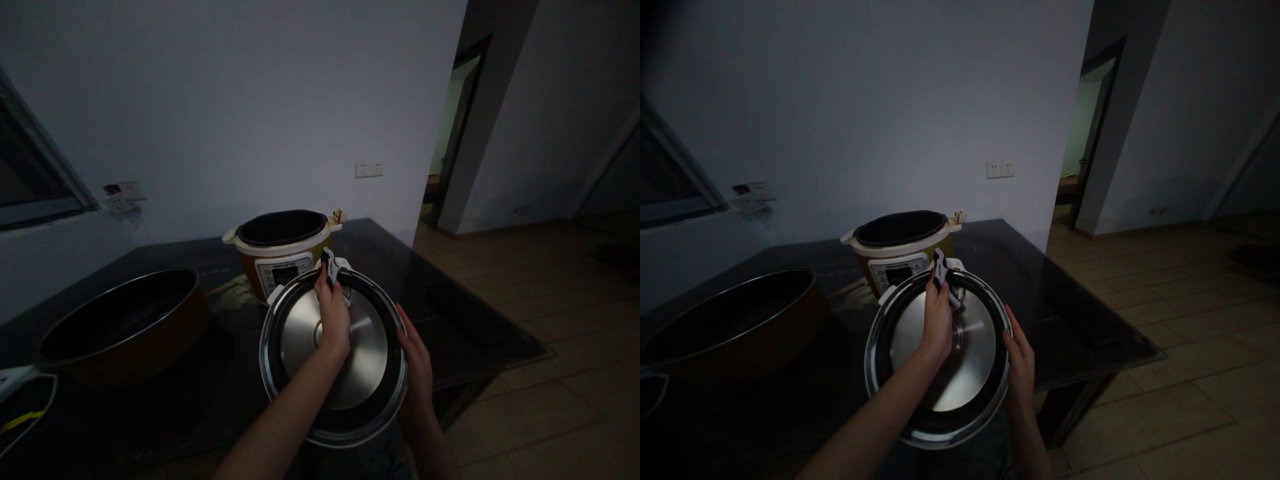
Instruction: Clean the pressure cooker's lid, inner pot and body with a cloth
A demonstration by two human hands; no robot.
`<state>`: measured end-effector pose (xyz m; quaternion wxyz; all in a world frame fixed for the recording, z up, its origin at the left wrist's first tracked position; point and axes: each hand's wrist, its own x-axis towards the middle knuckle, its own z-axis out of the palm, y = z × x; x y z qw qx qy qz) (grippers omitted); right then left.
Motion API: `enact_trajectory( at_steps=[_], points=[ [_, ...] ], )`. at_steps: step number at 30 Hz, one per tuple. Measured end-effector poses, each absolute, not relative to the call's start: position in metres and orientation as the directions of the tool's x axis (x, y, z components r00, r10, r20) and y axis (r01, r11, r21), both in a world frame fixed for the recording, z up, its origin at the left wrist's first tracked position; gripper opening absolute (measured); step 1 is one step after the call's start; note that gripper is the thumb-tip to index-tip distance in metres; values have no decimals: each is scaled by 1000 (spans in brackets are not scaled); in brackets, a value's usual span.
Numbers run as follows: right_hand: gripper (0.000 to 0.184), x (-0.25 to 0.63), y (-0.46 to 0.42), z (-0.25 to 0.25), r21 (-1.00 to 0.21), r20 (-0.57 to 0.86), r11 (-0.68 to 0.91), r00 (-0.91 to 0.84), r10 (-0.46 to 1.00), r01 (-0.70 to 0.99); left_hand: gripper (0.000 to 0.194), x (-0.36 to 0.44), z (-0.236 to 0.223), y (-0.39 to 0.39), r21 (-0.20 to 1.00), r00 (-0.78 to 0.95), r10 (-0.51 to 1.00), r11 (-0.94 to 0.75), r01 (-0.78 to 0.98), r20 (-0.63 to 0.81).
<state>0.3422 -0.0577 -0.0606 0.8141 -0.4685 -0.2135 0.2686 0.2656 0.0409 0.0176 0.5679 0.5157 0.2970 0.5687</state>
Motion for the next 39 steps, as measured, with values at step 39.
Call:
enact_trajectory(
  at_steps=[39],
  points=[
    [49, 342, -59, -59, -889, 149, 422, 759, 634, -179, 29, 257, 30, 22, 887, 277, 950, 0, -462, 145]
  ],
)
